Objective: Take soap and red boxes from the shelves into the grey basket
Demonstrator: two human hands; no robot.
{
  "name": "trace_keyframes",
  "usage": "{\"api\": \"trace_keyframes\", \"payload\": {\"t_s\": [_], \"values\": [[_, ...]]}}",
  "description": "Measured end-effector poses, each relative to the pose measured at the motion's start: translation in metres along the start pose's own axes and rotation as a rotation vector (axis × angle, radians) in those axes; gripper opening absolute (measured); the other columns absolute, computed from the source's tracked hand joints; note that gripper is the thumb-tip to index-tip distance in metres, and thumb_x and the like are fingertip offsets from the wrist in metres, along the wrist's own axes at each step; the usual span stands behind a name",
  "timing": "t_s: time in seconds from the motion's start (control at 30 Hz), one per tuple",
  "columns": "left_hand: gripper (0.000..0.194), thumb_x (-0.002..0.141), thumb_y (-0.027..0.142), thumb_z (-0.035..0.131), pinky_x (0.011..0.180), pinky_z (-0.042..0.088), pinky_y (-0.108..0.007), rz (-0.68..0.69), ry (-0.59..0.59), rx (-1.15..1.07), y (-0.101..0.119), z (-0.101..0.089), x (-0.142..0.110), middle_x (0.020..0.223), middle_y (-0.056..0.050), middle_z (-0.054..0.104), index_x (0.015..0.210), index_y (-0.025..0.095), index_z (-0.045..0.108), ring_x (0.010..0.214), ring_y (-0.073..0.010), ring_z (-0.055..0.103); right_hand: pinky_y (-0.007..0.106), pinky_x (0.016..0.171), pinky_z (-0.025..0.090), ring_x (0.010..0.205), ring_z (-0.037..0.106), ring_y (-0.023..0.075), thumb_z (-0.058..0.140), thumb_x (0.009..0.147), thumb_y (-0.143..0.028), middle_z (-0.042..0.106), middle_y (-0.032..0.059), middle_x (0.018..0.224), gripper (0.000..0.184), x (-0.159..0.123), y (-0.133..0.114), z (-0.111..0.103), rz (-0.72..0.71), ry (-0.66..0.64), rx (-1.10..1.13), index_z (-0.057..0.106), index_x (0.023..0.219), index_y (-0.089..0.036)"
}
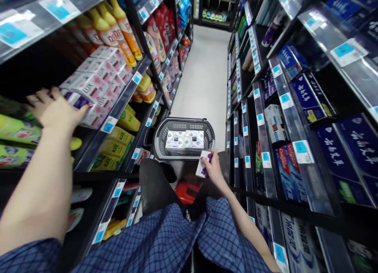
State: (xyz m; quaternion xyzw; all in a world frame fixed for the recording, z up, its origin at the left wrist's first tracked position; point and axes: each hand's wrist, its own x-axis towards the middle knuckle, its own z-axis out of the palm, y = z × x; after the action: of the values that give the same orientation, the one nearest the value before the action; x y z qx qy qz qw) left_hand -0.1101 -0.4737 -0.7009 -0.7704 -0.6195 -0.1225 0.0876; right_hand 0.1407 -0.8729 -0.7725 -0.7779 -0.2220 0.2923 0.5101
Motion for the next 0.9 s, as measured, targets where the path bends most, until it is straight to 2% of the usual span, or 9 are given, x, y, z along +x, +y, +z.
{"api": "trace_keyframes", "payload": {"t_s": [0.07,0.13,0.27,0.37,0.53,0.63,0.7,0.8,0.9], "values": [[0.095,0.07,0.065,0.046,0.108,0.026,-0.06,-0.015,-0.027,0.001,-0.001,-0.001,0.0,0.152,-0.022,0.026,0.147,0.013,0.027,0.137,-0.0436,0.027,0.05,0.096,0.04,0.108,0.051,0.0317,0.063,0.069,-0.05,0.053,0.0148,0.116,0.064,0.0,-0.004,-0.004,-0.023,0.052,-0.209,0.05,0.123,-0.019],[0.093,0.069,0.063,0.047,0.105,0.03,-0.058,-0.044,-0.059,0.023,-0.002,-0.002,0.002,0.149,-0.025,0.03,0.145,0.011,0.031,0.136,-0.0441,0.03,0.051,0.093,0.041,0.105,0.053,0.0319,0.065,0.069,-0.054,0.048,0.0164,0.121,0.071,0.0,-0.008,-0.01,-0.044,0.079,-0.37,0.047,0.128,-0.019],[0.091,0.07,0.065,0.048,0.107,0.031,-0.053,-0.057,-0.096,0.079,-0.003,-0.001,0.011,0.148,-0.022,0.033,0.143,0.013,0.034,0.136,-0.04,0.031,0.05,0.09,0.043,0.103,0.054,0.0319,0.063,0.07,-0.064,0.047,0.0166,0.119,0.078,0.001,-0.012,-0.02,-0.082,0.096,-0.448,0.045,0.131,-0.018],[0.091,0.073,0.07,0.042,0.108,0.029,-0.051,-0.089,-0.097,0.084,-0.002,0.002,0.016,0.148,-0.022,0.033,0.143,0.011,0.034,0.137,-0.0396,0.03,0.049,0.09,0.043,0.104,0.053,0.0316,0.062,0.072,-0.064,0.047,0.0168,0.119,0.078,0.003,-0.012,-0.023,-0.096,0.104,-0.437,0.044,0.131,-0.016],[0.093,0.071,0.074,0.037,0.107,0.031,-0.054,-0.104,-0.075,-0.023,0.002,0.001,0.012,0.149,-0.02,0.032,0.143,0.015,0.034,0.137,-0.0414,0.029,0.048,0.09,0.044,0.104,0.053,0.0297,0.062,0.073,-0.06,0.047,0.0161,0.118,0.072,0.0,-0.006,-0.022,-0.124,0.118,-0.365,0.046,0.128,-0.017],[0.098,0.064,0.074,0.042,0.108,0.027,-0.059,-0.092,-0.068,-0.112,0.003,-0.005,0.006,0.155,-0.017,0.023,0.146,0.022,0.029,0.139,-0.0446,0.022,0.047,0.089,0.044,0.102,0.054,0.0286,0.063,0.073,-0.058,0.05,0.0149,0.115,0.067,-0.001,0.005,-0.02,-0.119,0.112,-0.336,0.048,0.125,-0.018],[0.101,0.059,0.072,0.047,0.11,0.021,-0.061,-0.07,-0.063,-0.165,0.004,-0.01,0.001,0.159,-0.009,0.014,0.148,0.03,0.022,0.141,-0.046,0.016,0.047,0.091,0.044,0.102,0.055,0.0279,0.066,0.071,-0.058,0.052,0.0139,0.113,0.066,0.001,0.013,-0.019,-0.094,0.106,-0.288,0.049,0.121,-0.018],[0.098,0.059,0.066,0.048,0.113,0.01,-0.059,-0.018,0.008,-0.26,0.01,-0.022,-0.012,0.161,0.004,0.006,0.147,0.043,0.013,0.142,-0.0444,0.012,0.045,0.091,0.045,0.098,0.058,0.0257,0.07,0.064,-0.056,0.058,0.0098,0.104,0.065,0.006,0.021,-0.018,0.005,0.038,-0.064,0.05,0.113,-0.019],[0.087,0.065,0.064,0.046,0.116,0.008,-0.05,0.062,0.132,-0.386,0.031,-0.035,-0.046,0.157,0.004,0.019,0.145,0.044,0.02,0.143,-0.0367,0.019,0.039,0.083,0.05,0.091,0.061,0.0222,0.07,0.062,-0.057,0.061,0.0065,0.099,0.064,0.009,0.017,-0.015,0.109,-0.093,0.298,0.045,0.11,-0.022]]}}
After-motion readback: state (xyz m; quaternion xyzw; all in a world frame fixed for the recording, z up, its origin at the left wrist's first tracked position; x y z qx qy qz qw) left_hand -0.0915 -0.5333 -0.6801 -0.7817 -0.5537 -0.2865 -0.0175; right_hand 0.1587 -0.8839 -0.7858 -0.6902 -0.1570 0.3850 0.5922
